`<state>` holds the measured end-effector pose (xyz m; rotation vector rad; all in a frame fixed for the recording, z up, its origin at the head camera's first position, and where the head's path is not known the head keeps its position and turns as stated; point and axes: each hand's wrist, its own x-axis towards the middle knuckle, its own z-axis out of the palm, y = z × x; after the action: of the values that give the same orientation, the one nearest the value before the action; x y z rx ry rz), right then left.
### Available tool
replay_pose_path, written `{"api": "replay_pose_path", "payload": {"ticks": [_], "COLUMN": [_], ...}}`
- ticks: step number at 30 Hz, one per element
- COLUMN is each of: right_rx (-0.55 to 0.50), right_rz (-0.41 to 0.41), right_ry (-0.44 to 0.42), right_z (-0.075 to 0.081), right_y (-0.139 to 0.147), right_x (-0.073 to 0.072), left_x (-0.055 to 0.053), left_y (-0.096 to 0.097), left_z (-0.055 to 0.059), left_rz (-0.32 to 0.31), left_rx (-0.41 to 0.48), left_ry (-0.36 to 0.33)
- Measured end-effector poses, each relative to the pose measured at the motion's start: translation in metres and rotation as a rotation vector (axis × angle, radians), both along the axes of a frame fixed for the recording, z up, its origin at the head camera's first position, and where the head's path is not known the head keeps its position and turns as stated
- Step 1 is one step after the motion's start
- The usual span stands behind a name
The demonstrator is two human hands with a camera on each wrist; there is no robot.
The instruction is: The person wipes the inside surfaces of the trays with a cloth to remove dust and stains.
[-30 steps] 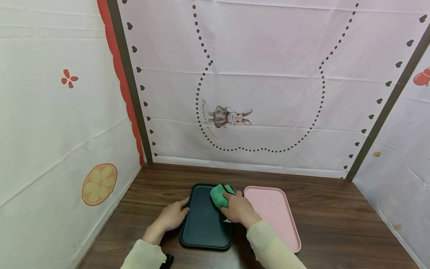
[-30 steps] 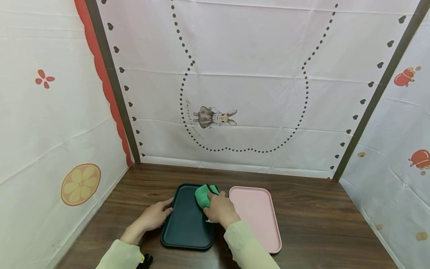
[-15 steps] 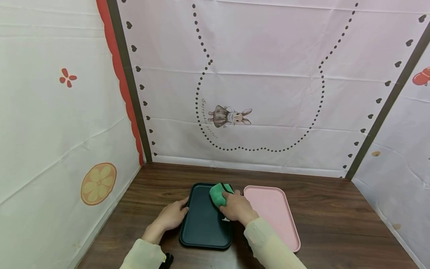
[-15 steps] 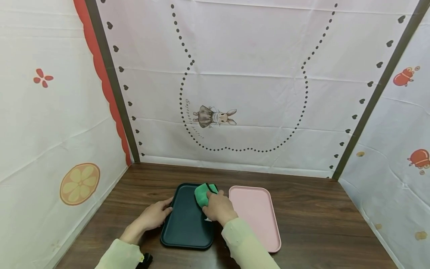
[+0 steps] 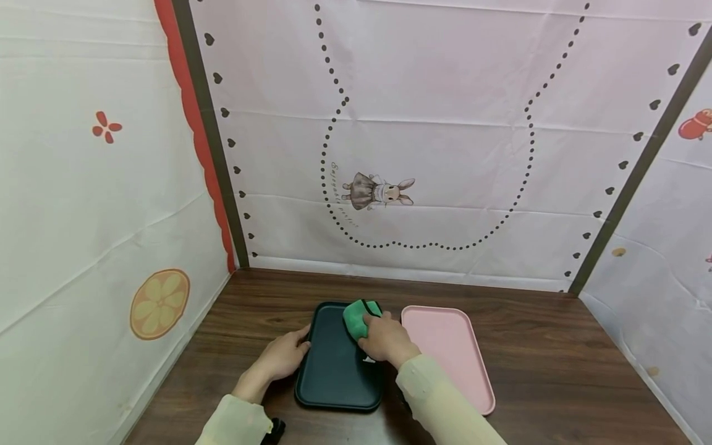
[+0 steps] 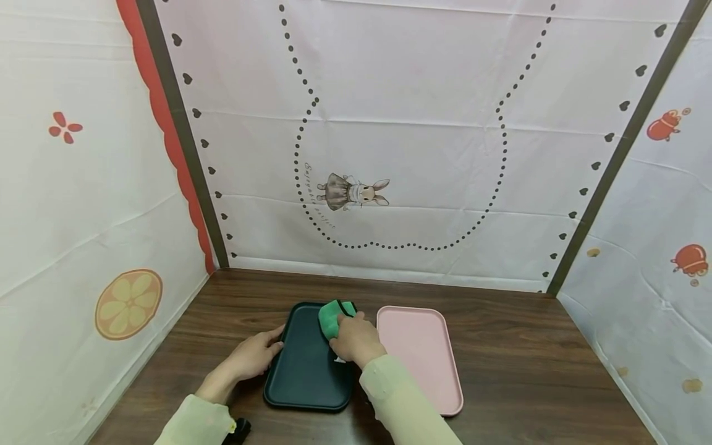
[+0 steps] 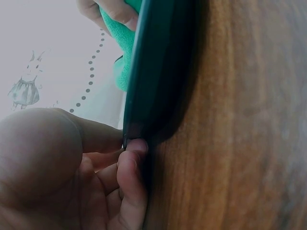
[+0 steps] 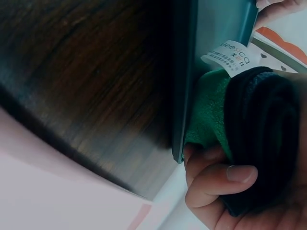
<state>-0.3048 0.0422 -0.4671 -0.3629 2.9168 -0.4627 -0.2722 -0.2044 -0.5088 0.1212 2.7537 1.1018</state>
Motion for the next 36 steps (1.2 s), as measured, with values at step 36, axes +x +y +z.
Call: {"api": "replay_pose_path", "payload": {"ticks": [36], "right_rx": [0.007], "right_rz": [0.028], "right_ry": [0.041], "right_z": [-0.009], "right_y": [-0.021], "right_x": [-0.003], "left_x": [0.0], "left_y": [0.0], "left_z": [0.003], "left_rz": [0.01], "left_rx": [-0.073], "left_ry": [0.021]}}
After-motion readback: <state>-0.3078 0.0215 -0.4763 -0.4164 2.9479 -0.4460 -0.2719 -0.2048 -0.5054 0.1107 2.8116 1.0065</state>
